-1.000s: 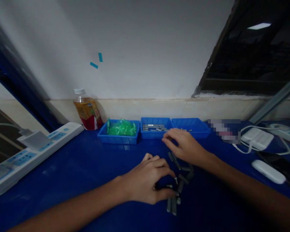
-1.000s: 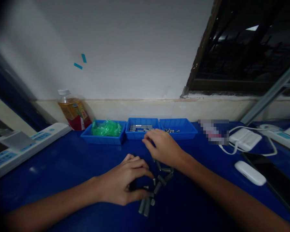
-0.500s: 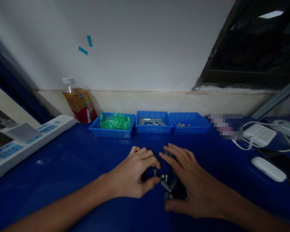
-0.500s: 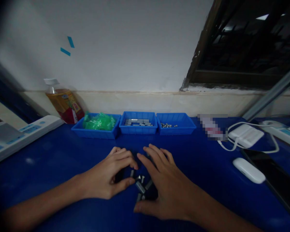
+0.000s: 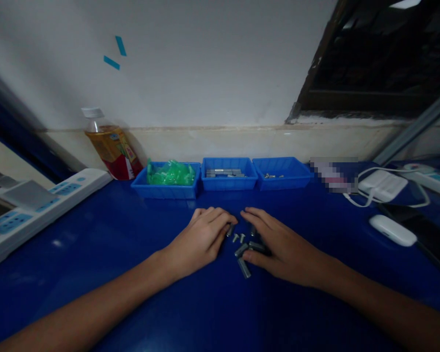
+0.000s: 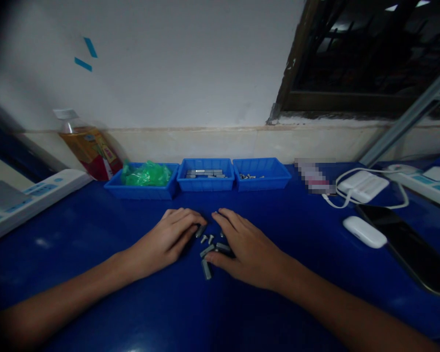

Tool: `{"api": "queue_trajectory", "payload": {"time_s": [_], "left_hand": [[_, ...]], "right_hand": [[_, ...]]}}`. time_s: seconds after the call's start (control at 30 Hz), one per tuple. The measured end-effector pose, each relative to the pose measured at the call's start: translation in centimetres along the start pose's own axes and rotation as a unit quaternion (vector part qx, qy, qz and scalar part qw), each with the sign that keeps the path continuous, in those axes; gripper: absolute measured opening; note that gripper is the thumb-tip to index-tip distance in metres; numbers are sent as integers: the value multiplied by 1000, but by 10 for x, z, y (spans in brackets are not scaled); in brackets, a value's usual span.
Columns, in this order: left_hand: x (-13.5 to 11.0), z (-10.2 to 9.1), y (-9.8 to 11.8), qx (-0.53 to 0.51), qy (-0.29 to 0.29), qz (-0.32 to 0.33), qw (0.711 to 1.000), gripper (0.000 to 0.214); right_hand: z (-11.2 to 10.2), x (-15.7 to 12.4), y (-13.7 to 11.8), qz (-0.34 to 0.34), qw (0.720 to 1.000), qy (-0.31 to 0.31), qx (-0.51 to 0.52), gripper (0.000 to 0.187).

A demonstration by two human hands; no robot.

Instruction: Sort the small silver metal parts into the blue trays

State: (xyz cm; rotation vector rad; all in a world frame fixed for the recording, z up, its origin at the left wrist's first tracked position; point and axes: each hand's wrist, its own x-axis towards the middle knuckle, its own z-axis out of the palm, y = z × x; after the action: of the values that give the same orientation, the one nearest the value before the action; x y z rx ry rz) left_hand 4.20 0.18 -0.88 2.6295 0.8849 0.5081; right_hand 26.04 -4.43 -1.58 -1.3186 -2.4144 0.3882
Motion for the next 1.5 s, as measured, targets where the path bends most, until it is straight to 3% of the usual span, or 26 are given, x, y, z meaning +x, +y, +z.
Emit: {"api": "queue_trajectory", "payload": {"time_s": [0.17, 0.53, 0.7, 0.83, 0.97, 1.17, 1.33, 1.43, 1.5], "left_hand": [[-1, 0, 1, 8, 3, 14, 1000, 22], [-4, -1, 5, 18, 25, 27, 999, 12], [-2, -2, 4, -28, 68, 9, 997, 11], [-2, -3, 5, -110, 87, 25, 990, 15], [-2, -3, 5, -141, 70, 49, 986, 16], [-4, 0, 5, -43, 50, 32, 997, 19], [-5, 1, 5, 28, 17, 71, 997, 23], [-5, 1, 5, 33, 12, 65, 997, 17], [-5, 1, 6, 28, 15, 51, 998, 11]], "right_hand": [[-5, 0, -10, -30, 998, -22, 48, 68], [-10, 0, -12, -60, 994, 13, 85, 55], [-7, 2, -11, -87, 991, 87, 48, 43], [1, 5, -16, -121, 979, 164, -22, 17], [6, 5, -24, -137, 974, 174, -41, 11], [-9, 13, -11, -100, 975, 185, -79, 18], [-41, 39, 41, 53, 939, 304, -155, 23], [-49, 44, 62, 117, 919, 309, -214, 30], [-46, 38, 63, 115, 921, 302, -218, 33]]}}
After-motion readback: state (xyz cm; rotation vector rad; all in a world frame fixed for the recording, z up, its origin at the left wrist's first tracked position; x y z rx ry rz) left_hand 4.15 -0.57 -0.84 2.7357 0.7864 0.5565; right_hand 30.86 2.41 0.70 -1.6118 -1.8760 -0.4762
